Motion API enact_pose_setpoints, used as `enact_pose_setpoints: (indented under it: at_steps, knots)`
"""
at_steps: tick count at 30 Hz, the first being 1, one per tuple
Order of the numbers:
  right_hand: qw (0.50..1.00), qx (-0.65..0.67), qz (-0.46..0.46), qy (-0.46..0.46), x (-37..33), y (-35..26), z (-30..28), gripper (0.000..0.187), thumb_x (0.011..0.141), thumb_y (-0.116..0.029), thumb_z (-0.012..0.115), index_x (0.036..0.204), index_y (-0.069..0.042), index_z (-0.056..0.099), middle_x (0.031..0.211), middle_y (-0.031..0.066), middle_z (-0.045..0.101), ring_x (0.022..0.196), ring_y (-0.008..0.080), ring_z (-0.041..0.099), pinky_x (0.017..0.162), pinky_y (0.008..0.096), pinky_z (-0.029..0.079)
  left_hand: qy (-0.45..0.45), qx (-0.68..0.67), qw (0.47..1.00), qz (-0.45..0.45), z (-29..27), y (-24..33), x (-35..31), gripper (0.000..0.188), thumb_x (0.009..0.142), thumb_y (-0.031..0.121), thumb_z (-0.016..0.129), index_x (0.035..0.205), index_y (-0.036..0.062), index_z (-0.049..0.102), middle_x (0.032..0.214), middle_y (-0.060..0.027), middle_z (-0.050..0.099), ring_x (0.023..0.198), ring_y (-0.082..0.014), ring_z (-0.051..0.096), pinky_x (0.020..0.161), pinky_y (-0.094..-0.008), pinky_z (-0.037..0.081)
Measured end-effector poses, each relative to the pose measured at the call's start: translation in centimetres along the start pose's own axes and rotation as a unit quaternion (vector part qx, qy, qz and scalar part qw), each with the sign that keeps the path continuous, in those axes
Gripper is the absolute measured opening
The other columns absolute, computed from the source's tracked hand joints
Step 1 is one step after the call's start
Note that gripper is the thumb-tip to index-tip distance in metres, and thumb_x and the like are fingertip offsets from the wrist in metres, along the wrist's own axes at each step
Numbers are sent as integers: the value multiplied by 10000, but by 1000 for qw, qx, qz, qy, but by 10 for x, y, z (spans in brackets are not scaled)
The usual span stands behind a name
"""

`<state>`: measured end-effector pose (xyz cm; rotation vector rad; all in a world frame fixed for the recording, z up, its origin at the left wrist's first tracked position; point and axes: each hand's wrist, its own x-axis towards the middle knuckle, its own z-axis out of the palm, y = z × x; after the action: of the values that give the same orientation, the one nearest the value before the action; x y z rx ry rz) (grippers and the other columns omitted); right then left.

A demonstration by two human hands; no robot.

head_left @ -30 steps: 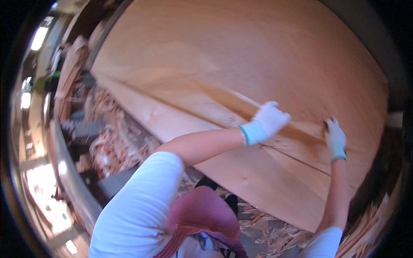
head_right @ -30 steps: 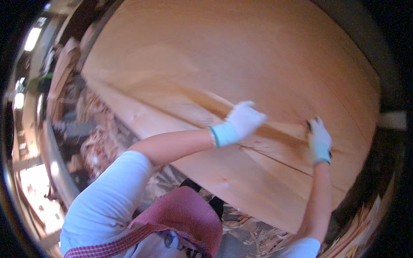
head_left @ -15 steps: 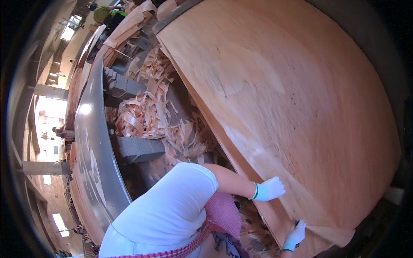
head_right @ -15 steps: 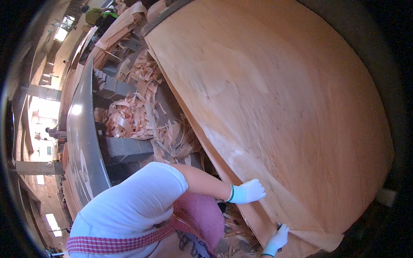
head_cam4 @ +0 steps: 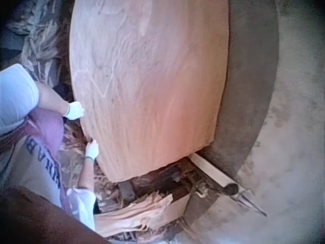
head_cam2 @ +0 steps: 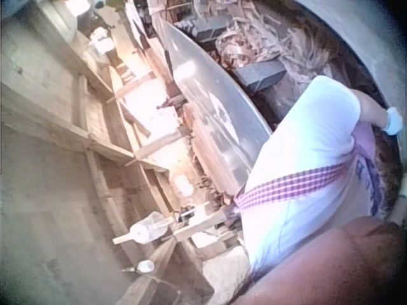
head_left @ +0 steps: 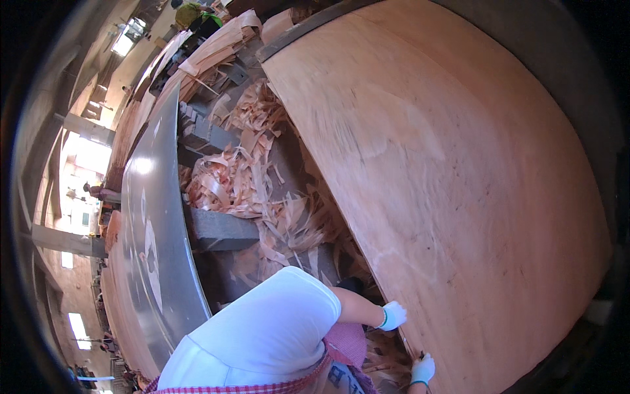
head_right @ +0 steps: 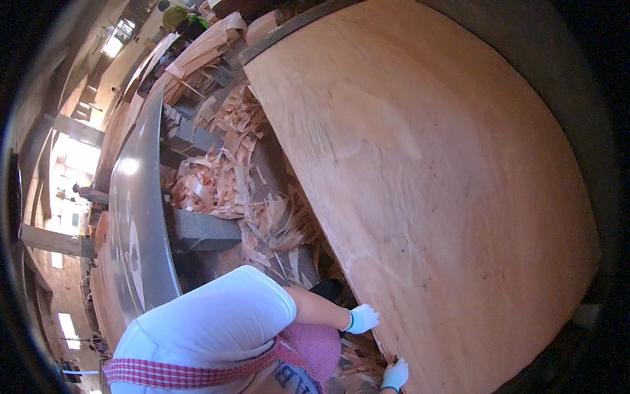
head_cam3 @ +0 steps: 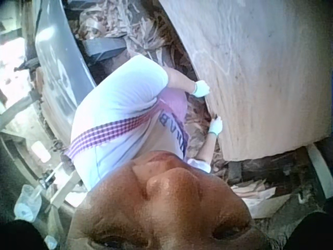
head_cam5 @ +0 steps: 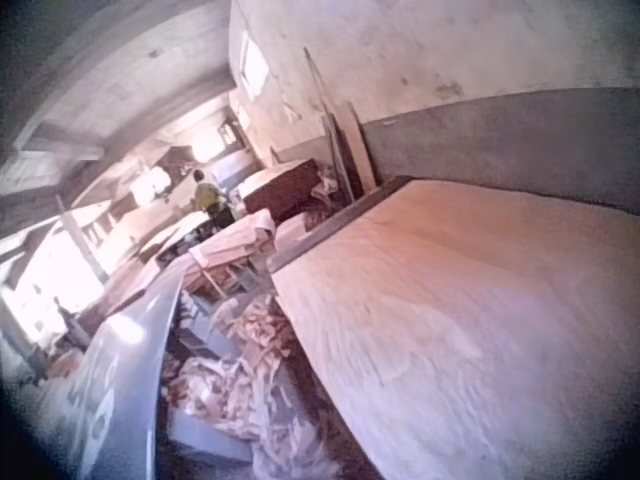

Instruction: The person organizes and stacks thin wood veneer sheets by hand. The person flips through sheets on a large table, gathers them into a bundle, and then moves the stack onto a different pile.

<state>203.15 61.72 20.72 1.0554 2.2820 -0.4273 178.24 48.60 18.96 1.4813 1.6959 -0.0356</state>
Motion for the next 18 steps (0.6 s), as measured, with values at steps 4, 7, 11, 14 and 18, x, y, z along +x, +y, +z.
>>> enact_pose_setpoints:
  at_steps: [4,7,11,14,18]
  knots:
    - [994,112,3,-11,-13,10,0,197,751,-145,631,873,8,644,817,233,648,769,392,629,701,474,497,-55,-59,997,-12,16,-14,-10,279,747,260,629,929,62,702,938,-153,677,887,-333,654,756,-419,526]
    - [985,169,22,10,-25,29,31,258,803,-215,601,792,40,634,688,233,628,658,390,630,591,469,477,55,-170,982,-55,21,-21,-29,297,751,257,571,928,51,691,935,-185,668,908,-362,638,786,-434,515]
    - [982,178,-32,-58,-47,12,37,334,841,-260,584,735,54,620,631,207,614,577,319,621,548,452,463,145,-292,939,-110,-18,-58,-114,326,750,231,510,965,38,661,921,-219,652,886,-376,628,793,-456,492]
    - [961,259,-61,-73,-30,-26,19,375,829,-306,598,770,63,640,675,227,631,645,356,638,596,456,475,287,-279,896,-196,-9,-121,-174,270,744,226,521,801,15,680,829,-216,652,792,-377,628,745,-467,493]
    - [948,288,-85,-105,10,-90,-40,326,849,-277,585,794,37,652,660,174,644,575,283,646,535,398,495,451,-56,857,-244,4,-215,-278,171,789,214,563,799,51,615,794,-175,591,763,-377,583,711,-455,482]
